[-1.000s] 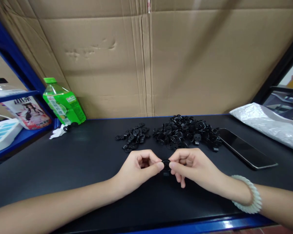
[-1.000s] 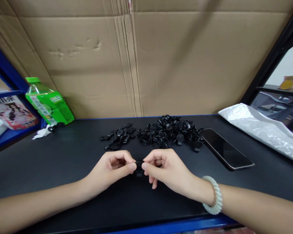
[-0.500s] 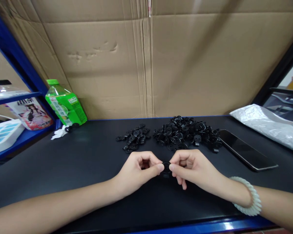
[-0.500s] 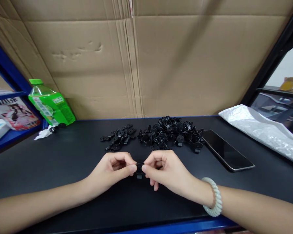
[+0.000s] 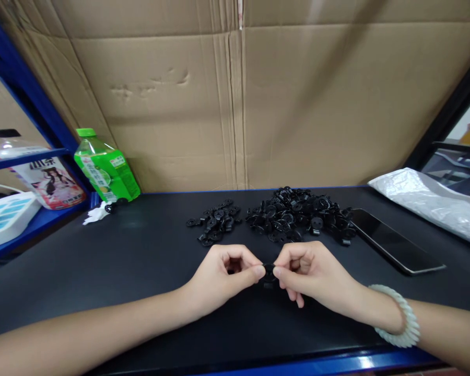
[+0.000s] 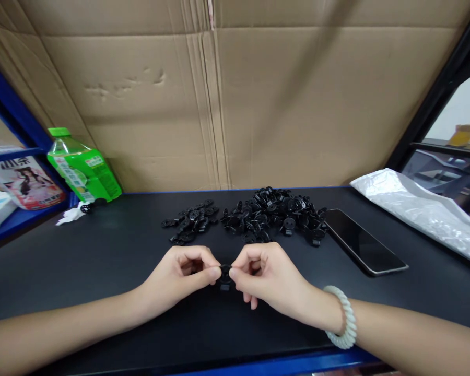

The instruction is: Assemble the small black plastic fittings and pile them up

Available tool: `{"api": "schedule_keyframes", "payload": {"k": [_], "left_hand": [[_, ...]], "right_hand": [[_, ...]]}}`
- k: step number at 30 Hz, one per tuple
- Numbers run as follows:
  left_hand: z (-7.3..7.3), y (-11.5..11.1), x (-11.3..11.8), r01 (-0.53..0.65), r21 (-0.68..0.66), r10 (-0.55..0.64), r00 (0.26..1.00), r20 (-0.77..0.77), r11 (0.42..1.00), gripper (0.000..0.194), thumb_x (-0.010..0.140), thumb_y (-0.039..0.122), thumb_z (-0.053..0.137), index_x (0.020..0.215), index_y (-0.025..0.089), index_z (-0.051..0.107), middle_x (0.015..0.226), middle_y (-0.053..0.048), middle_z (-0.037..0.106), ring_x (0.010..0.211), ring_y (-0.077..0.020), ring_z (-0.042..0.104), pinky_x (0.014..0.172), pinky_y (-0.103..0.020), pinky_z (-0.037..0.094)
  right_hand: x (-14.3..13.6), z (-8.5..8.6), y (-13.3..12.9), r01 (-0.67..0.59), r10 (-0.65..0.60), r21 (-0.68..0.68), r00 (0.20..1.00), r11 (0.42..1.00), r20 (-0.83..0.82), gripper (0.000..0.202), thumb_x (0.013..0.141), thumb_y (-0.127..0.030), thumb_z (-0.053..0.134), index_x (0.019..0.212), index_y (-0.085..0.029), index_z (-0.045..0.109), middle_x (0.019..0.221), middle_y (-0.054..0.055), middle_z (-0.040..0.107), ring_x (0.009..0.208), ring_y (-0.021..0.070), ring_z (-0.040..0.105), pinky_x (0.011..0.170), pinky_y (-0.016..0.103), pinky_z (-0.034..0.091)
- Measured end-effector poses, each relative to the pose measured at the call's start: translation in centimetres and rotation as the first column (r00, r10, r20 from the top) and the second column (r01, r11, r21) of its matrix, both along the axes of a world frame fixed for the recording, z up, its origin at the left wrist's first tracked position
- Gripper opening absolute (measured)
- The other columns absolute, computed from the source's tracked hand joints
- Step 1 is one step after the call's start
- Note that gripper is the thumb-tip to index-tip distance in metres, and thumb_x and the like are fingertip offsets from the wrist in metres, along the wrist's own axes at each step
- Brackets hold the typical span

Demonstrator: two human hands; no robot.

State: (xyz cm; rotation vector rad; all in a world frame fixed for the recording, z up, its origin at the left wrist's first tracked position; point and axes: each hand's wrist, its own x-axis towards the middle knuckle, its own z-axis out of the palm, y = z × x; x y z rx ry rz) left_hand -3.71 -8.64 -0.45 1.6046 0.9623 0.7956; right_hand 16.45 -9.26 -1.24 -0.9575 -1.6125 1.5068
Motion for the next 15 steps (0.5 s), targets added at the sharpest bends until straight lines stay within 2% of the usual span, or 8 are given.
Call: {"api": "schedule_keyframes", "payload": {"k": [3, 6, 8, 11, 13, 15], "left_hand": [[0.5, 0.3, -0.1, -0.056, 0.054, 0.056, 0.998, 0.003, 0.997, 0.017, 0.076, 0.030, 0.066, 0.071, 0.013, 0.062, 0.065, 0.001, 0.059, 0.060, -0.0113, 0.051, 0.058, -0.023, 0.041], [1.4, 1.5, -0.9, -0.128, 0.201, 0.144, 0.987, -0.068, 0.971, 0.018, 0.079, 0.032, 0.061, 0.073, 0.014, 0.061, 0.067, 0.001, 0.058, 0.061, -0.0117, 0.052, 0.057, -0.022, 0.042], [2.1, 2.9, -1.9, -0.164, 0.325, 0.231, 0.957, -0.178, 0.931, 0.020, 0.080, 0.033, 0.059, 0.075, 0.014, 0.062, 0.067, 0.000, 0.060, 0.060, -0.0126, 0.052, 0.055, -0.022, 0.041], [2.8, 5.1, -3.8, -0.180, 0.486, 0.376, 0.861, -0.342, 0.855, 0.021, 0.079, 0.033, 0.058, 0.077, 0.014, 0.066, 0.066, -0.002, 0.063, 0.058, -0.0138, 0.053, 0.053, -0.022, 0.039], [2.9, 6.2, -4.6, -0.193, 0.573, 0.468, 0.796, -0.383, 0.796, 0.021, 0.078, 0.031, 0.058, 0.084, 0.014, 0.068, 0.067, -0.002, 0.064, 0.057, -0.0134, 0.052, 0.055, -0.023, 0.040], [2.7, 6.5, -4.9, -0.212, 0.644, 0.541, 0.755, -0.370, 0.735, 0.027, 0.078, 0.029, 0.058, 0.098, 0.014, 0.067, 0.070, 0.000, 0.063, 0.056, -0.0125, 0.050, 0.057, -0.024, 0.041]], "right_hand": [[0.0, 0.0, 0.2, -0.028, 0.027, 0.003, 0.999, 1.000, 0.032, 0.017, 0.078, -0.030, 0.067, 0.078, -0.014, 0.063, 0.062, -0.001, 0.060, 0.048, 0.0084, 0.056, 0.042, 0.018, 0.050], [0.0, 0.2, 0.1, -0.088, 0.086, 0.006, 0.982, 0.996, 0.169, 0.016, 0.081, -0.029, 0.062, 0.085, -0.013, 0.066, 0.064, 0.000, 0.060, 0.048, 0.0077, 0.054, 0.041, 0.016, 0.046], [0.1, 0.5, -0.3, -0.140, 0.121, 0.052, 0.956, 0.989, 0.266, 0.017, 0.083, -0.028, 0.060, 0.085, -0.013, 0.068, 0.065, 0.001, 0.062, 0.051, 0.0076, 0.053, 0.043, 0.015, 0.043], [0.3, 1.1, -0.7, -0.240, 0.155, 0.194, 0.916, 0.951, 0.371, 0.019, 0.086, -0.027, 0.058, 0.082, -0.013, 0.070, 0.065, 0.002, 0.065, 0.056, 0.0086, 0.054, 0.050, 0.016, 0.042], [0.4, 1.4, -0.9, -0.280, 0.142, 0.288, 0.896, 0.916, 0.421, 0.019, 0.086, -0.026, 0.057, 0.080, -0.014, 0.070, 0.065, 0.002, 0.065, 0.057, 0.0088, 0.054, 0.051, 0.017, 0.041], [0.7, 1.7, -0.7, -0.279, 0.078, 0.386, 0.883, 0.879, 0.462, 0.018, 0.087, -0.024, 0.055, 0.078, -0.015, 0.069, 0.065, 0.001, 0.064, 0.056, 0.0084, 0.053, 0.051, 0.017, 0.039]]}}
